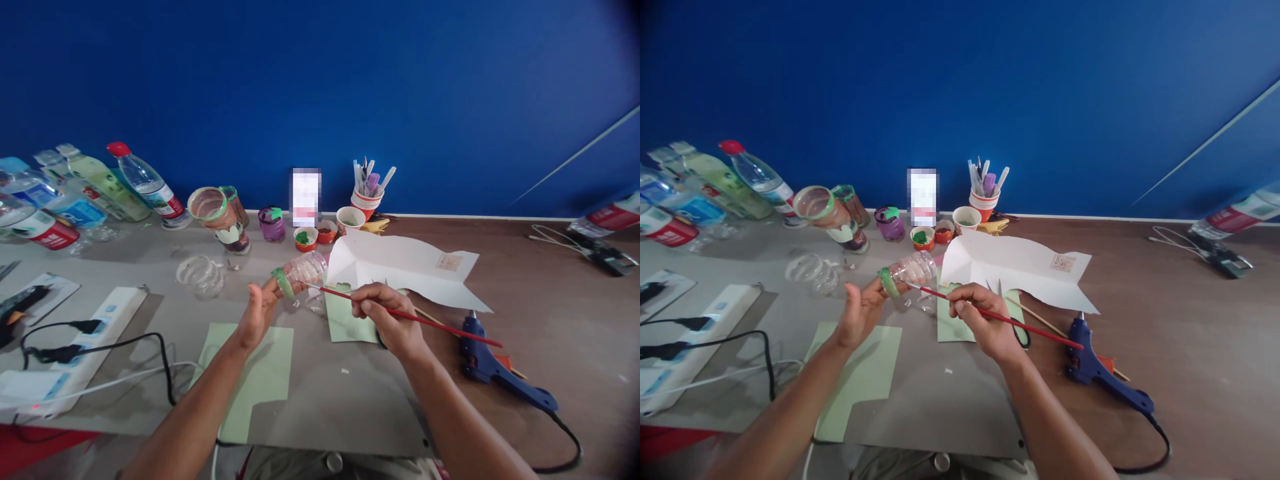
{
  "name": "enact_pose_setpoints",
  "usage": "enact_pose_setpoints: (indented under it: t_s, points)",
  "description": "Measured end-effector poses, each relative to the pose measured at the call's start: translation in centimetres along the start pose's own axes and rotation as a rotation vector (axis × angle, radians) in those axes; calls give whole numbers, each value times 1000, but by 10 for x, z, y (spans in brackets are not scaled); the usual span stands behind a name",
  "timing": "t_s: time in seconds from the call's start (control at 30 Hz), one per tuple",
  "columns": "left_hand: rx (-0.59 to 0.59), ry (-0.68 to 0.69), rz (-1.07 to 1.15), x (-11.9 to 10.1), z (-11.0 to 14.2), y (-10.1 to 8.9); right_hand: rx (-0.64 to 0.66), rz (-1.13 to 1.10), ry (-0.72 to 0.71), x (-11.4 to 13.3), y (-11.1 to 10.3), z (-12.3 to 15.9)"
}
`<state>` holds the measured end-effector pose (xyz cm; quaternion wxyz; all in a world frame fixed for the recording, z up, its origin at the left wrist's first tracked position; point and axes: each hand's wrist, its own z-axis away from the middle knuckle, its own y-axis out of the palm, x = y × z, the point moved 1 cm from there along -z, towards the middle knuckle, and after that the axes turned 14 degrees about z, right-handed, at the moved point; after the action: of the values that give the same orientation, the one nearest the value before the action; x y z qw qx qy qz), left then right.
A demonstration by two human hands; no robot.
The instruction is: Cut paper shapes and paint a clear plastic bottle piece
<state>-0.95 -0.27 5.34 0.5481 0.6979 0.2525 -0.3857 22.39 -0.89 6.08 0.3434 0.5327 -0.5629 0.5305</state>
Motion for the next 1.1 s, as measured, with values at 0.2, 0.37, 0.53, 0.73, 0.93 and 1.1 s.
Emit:
enact_pose_setpoints:
  t_s: [0.2, 0.37, 0.53, 0.73, 0.93, 1.1]
  points:
    - [5, 44, -41, 2, 0, -2, 8, -9, 72, 3, 8, -4]
    - [-12, 30, 23, 5, 0, -7, -122, -19, 94, -6, -4, -10]
    - [-35, 15, 37, 8, -1, -8, -114, -84, 71, -7, -4, -10]
    - [-27, 14, 53, 12, -1, -11, -83, 6, 76, -7, -3, -12]
    - [-45, 21, 49, 12, 0, -14, -82, -34, 44, -6, -5, -12]
    - [-40, 47, 28, 10, -3, -14, -147, 46, 59, -5, -4, -13]
